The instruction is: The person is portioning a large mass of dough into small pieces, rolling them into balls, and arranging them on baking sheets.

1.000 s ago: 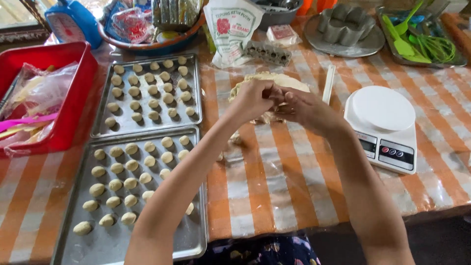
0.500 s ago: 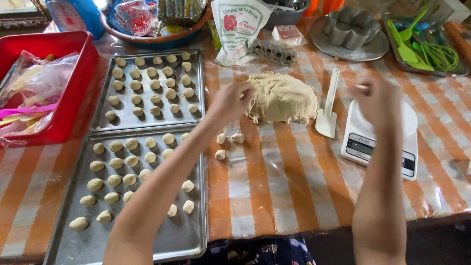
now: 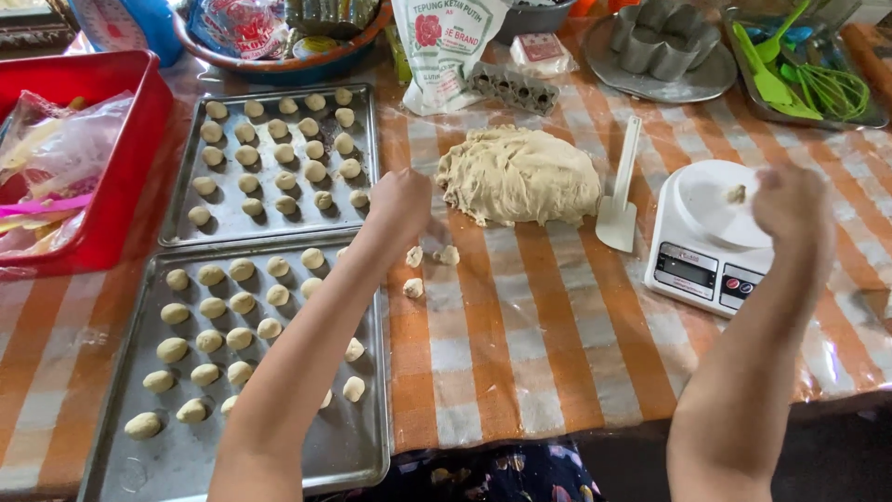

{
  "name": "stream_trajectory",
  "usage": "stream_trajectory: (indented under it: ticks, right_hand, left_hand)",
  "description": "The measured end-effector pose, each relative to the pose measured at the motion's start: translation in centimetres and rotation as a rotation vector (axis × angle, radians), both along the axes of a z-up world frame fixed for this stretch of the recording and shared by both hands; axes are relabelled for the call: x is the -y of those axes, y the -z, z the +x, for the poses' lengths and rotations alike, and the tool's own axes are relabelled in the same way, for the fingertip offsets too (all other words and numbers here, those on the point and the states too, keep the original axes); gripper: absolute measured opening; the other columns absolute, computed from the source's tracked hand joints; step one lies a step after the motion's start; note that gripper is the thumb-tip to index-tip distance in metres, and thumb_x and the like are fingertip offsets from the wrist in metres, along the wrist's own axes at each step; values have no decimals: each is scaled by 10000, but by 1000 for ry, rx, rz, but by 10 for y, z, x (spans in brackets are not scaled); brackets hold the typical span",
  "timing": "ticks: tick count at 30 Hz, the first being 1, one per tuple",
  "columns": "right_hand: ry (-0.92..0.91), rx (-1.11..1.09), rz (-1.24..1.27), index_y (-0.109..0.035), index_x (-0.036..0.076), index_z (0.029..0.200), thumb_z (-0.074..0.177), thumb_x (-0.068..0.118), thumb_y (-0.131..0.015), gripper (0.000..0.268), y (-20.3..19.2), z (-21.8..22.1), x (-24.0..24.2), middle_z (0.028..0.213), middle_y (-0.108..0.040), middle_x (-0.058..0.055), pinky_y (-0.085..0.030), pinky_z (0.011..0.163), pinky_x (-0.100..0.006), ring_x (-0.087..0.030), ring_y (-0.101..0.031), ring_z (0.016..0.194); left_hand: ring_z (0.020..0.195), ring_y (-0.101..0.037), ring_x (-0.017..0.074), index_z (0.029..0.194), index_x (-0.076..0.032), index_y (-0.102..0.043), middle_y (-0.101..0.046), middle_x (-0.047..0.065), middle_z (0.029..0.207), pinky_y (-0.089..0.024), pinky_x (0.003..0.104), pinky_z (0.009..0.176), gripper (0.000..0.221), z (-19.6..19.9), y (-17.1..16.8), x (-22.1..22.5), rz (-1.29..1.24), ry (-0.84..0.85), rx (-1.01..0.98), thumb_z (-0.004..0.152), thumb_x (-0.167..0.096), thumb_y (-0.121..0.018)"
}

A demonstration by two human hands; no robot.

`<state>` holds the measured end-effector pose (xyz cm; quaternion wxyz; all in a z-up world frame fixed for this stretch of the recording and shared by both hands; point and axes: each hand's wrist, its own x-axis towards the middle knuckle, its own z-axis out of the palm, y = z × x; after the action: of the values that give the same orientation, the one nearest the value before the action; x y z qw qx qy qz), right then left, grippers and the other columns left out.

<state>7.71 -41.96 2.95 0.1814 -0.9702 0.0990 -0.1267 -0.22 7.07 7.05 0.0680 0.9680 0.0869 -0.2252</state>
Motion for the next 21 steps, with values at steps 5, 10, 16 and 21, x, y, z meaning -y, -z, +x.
stream_trajectory:
  ticks: [5, 10, 16, 21]
  right_hand:
    - [-90, 390, 154, -767, 39, 1193, 906, -107, -393, 494, 16, 11, 23, 1094, -755, -119, -548, 750, -418, -244, -711, 975]
    - [-149, 699, 41, -800, 12, 1092, 894, -118, -514, 371, 29, 22, 36, 926, -749, -113, -585, 603, -302, -175, -703, 794]
    - [-48, 437, 16, -797, 52, 1208, 935, -42, -552, 378, 11, 8, 8, 1093, -739, -153, -547, 613, -496, -316, -700, 858]
    - [-149, 77, -196, -736, 101, 1292, 926, 228, -647, 398, 54, 42, 13, 1245, -680, -267, -441, 975, -535, -460, -601, 1150]
  left_hand:
    - [605, -489, 28, 1049, 16, -662, -758, -5, 918, -476, 195, 559, 465, -14, -11, 1, -160, -89, -16, 904, -419, -740]
    - [608, -485, 73, 842, -41, -667, -679, -14, 799, -453, 236, 545, 365, -5, 3, -3, -48, 3, 61, 891, -378, -799]
    - [595, -461, 72, 784, -53, -634, -610, -39, 702, -452, 240, 539, 327, -5, 1, -5, -83, 10, 64, 900, -301, -814]
    - [694, -579, 165, 767, -51, -651, -629, 31, 769, -509, 305, 596, 275, 17, 28, -17, -6, 90, 139, 796, -265, -821]
